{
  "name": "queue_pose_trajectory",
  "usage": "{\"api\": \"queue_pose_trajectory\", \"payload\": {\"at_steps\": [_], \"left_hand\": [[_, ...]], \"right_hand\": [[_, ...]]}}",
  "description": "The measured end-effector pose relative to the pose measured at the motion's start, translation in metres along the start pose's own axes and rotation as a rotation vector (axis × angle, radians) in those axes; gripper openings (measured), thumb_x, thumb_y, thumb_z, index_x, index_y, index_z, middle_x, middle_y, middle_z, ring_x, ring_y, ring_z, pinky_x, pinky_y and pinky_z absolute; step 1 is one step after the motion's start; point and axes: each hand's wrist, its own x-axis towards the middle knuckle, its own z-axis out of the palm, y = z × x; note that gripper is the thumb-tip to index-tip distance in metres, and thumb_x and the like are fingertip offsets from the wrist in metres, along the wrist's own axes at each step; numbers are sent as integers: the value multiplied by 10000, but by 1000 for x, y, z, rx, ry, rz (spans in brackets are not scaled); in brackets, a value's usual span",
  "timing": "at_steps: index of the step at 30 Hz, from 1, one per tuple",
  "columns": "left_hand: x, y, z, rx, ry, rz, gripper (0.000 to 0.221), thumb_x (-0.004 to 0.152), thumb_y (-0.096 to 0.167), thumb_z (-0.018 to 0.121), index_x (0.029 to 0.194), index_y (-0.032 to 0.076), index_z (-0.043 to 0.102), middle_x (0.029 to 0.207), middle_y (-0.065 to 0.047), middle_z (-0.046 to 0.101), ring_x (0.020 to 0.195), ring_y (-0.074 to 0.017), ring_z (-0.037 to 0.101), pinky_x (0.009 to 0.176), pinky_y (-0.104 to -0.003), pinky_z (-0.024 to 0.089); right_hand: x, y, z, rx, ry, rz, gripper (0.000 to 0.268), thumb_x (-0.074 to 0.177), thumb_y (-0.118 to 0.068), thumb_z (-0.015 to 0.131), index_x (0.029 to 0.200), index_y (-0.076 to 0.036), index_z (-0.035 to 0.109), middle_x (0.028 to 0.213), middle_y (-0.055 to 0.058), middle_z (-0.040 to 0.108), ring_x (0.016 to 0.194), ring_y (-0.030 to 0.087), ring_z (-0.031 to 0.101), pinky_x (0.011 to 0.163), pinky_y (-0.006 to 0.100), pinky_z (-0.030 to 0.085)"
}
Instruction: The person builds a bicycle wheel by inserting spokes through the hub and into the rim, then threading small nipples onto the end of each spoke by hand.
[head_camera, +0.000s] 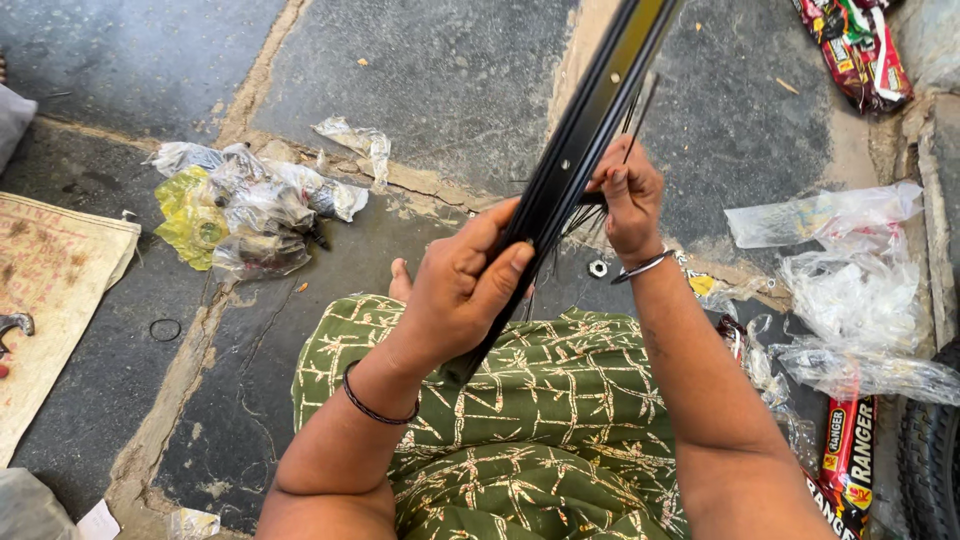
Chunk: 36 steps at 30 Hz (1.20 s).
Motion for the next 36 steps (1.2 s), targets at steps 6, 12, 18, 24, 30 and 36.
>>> {"api": "queue_pose_trajectory", "payload": {"at_steps": [6,12,18,24,30,36], "left_hand": [[-6,-9,-6,-109,35,27,387,1119,186,543,1434,-39,536,951,-22,708,822,-52,641,744,-212,541],[-7,-7,-9,-75,-7,27,322,1122,175,538,1337,-50,622,1034,-53,740,915,-61,662,821,-223,559],[-7,-9,-1,-152,-7,42,292,1109,107,550,1321,-78,629,1168,-99,745,1063,-96,679,953,-250,565],[-9,-10,-1,-277,-31,-53,291,1080,92,555,1306,-82,615,1188,-122,744,1088,-119,696,984,-265,568],[-9,-8,-2,-256,-30,-30,308,1083,85,561,1330,-89,618,1185,-122,744,1096,-124,699,985,-272,573],[-10,-8,-1,-202,-34,-48,315,1086,93,567,1334,-84,646,1164,-112,751,1012,-104,666,904,-255,554]], "right_hand": [[-18,5,12,-48,-40,-30,492,1102,-436,569,771,-74,615,818,10,573,975,169,490,919,335,407],[-17,10,18,-54,-42,2,397,1095,-388,596,870,-68,657,966,20,586,1045,176,507,963,356,423],[-22,9,21,-25,-23,-52,323,1115,-340,589,1004,-45,660,1140,63,621,1146,199,546,1068,366,417],[-29,29,22,219,30,149,327,1118,-319,543,1036,-27,665,1056,11,643,969,97,566,901,267,460],[-28,37,20,114,16,78,305,1160,-262,546,1028,-7,648,1047,1,628,955,88,558,877,257,461],[-28,46,22,288,54,182,235,1126,-221,561,1075,-25,678,964,-22,670,859,49,602,758,221,506]]}}
